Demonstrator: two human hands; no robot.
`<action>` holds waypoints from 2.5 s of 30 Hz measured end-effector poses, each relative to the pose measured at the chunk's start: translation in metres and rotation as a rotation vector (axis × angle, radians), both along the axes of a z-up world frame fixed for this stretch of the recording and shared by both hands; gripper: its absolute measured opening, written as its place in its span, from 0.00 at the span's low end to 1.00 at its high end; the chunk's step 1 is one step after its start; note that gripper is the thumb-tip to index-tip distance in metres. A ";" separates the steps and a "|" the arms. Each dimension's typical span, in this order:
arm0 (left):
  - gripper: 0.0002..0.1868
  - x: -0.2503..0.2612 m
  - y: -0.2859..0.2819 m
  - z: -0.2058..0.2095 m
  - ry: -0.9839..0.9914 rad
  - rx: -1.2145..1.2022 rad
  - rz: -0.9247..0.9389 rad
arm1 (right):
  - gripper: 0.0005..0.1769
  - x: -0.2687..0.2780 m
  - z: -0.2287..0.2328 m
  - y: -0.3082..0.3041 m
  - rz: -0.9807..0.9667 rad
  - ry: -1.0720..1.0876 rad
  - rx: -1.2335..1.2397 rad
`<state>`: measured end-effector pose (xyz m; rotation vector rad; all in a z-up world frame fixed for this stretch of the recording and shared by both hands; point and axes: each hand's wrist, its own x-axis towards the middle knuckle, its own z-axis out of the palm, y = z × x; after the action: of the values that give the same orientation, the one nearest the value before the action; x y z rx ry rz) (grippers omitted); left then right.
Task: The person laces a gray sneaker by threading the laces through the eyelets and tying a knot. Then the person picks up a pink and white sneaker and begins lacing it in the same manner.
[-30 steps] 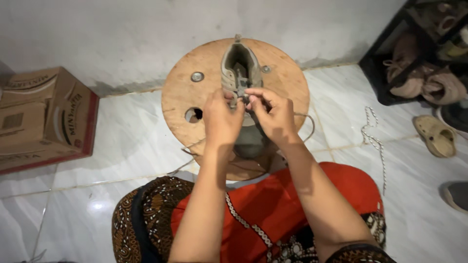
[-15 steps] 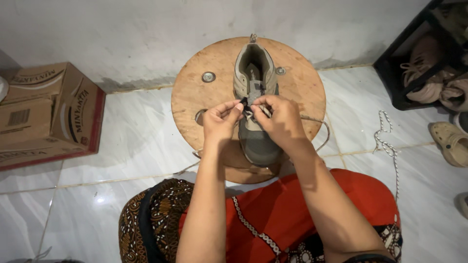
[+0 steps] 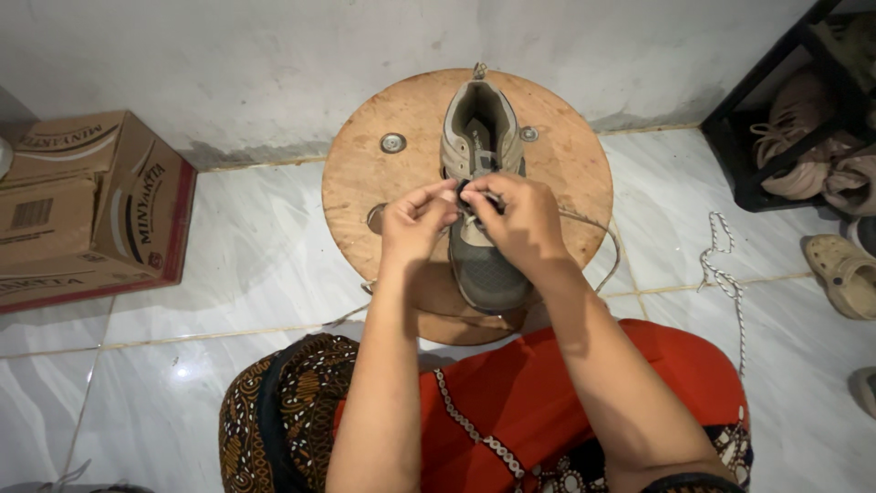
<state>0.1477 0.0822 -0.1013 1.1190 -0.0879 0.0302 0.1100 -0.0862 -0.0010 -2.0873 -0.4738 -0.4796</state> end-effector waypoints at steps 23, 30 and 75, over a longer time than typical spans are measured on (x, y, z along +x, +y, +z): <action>0.14 -0.037 0.299 -0.059 -0.128 -0.117 1.278 | 0.44 -0.027 0.005 -0.015 -0.111 -0.237 -0.063; 0.20 -0.021 0.044 0.001 -0.561 0.779 0.360 | 0.36 -0.022 -0.014 -0.030 -0.071 -0.219 -0.244; 0.18 -0.142 0.165 0.086 -0.142 0.280 0.045 | 0.17 0.013 -0.067 -0.078 0.273 0.500 1.056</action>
<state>0.0060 0.2469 -0.0157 1.3980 -0.1986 0.1414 0.1230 -0.1640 -0.0678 -1.0319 -0.1326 0.0037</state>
